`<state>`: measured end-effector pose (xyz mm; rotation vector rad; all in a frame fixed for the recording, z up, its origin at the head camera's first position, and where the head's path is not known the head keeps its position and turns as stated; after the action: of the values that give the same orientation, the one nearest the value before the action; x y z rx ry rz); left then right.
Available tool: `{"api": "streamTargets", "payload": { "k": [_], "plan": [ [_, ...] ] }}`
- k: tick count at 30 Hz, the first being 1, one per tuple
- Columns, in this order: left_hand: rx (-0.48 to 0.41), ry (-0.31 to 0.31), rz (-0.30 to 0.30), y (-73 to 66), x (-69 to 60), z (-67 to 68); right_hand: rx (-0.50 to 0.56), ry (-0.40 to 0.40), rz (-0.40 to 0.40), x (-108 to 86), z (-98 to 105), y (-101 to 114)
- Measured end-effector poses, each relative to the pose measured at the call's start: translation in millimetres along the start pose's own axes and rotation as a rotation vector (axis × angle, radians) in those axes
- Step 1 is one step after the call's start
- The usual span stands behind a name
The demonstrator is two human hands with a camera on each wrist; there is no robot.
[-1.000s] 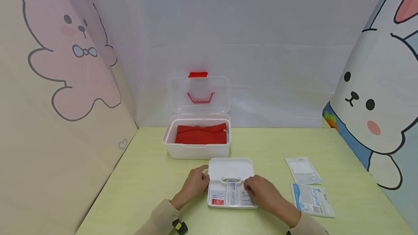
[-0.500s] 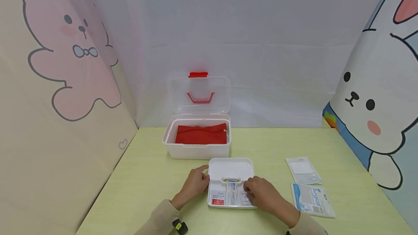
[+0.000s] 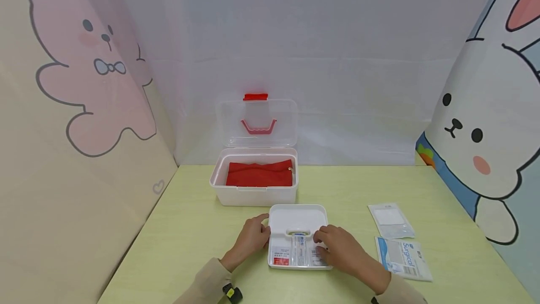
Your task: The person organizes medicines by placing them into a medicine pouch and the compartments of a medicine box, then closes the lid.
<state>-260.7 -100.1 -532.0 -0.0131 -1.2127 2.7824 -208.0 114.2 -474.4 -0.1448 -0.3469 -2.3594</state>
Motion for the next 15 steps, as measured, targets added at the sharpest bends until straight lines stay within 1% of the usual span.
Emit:
{"api": "streamTargets", "payload": {
  "k": [5, 11, 13, 15],
  "plan": [
    [-0.009, 0.009, 0.016, 0.7, -0.2, -0.7, -0.036, -0.053, -0.004, -0.4, 17, -2],
    [-0.011, 0.013, 0.015, 0.2, -1.0, -0.7, -0.076, -0.133, 0.027, -3.7, 35, -8],
    [-0.010, 0.011, 0.013, -0.1, -1.2, -0.5, -0.081, -0.148, 0.017, -5.9, 41, -12],
    [-0.016, 0.011, 0.011, -0.4, -1.3, -0.2, -0.085, -0.147, -0.006, -8.7, 46, -18]
  ]
}}
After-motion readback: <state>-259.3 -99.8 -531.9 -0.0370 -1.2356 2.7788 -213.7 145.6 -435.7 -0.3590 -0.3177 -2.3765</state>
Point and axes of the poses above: each hand's wrist, its own x-axis towards the middle knuckle, its own z-axis out of the back of the hand, y = z × x, the point moved 7 cm from there along x, towards the middle knuckle, and after that the axes turned 6 degrees about z, right-handed, at the moved point
